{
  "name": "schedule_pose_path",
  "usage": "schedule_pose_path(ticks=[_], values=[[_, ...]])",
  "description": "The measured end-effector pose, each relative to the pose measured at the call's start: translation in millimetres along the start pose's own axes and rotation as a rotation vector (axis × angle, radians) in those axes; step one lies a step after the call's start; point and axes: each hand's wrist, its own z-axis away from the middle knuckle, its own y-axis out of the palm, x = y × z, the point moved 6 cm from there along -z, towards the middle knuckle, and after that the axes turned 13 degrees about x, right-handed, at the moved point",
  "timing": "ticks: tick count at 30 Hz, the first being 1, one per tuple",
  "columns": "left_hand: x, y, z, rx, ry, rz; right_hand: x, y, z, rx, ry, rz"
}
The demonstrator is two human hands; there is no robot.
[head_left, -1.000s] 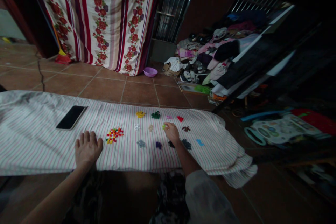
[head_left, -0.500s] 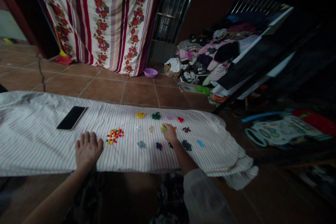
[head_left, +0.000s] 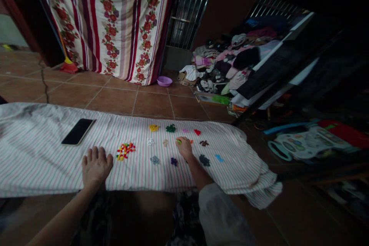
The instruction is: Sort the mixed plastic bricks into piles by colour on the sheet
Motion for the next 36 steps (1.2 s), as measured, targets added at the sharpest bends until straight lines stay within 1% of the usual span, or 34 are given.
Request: schedule_pose_path(ticks=[4,10,15,17,19,22,25,28,31,33,36], values=[[0,-1.5,1,-0.016,0.01,-0.007,-3,2,1,-0.016,-0.018,-0.025],[1,3.1,0,0.016,-0.009,-0.005,-3,1,2,-0.034,-0.068,-0.091],[1,2.8,-1,0.011,0.0,-0.02,-4,-5,1,-0.056,-0.009,-0.13],[1,3.4,-2,0.018,0.002,-0.019,-3,-11,3,-0.088,0.025,-0.126],[2,4.7,-2,0.017,-0.002,-0.014,2,-18,5,-0.136,0.025,-0.133],[3,6.3,-3,-0.016,-0.004,-0.007,24,-26,10,-0.202,-0.056,-0.211],[4,8.6,-3,-0.038,0.0,-0.003,60,-20,19,-0.185,-0.177,-0.308],[5,10.3,-4,-0.041,0.006,0.01,105,3,33,-0.078,-0.292,-0.363],[6,10.6,-4,-0.049,0.01,0.032,149,34,48,0.081,-0.38,-0.371],[7,11.1,-5,-0.052,0.012,0.043,171,54,55,0.182,-0.385,-0.341],[7,12.8,-5,-0.05,0.01,0.042,191,75,60,0.253,-0.321,-0.233]])
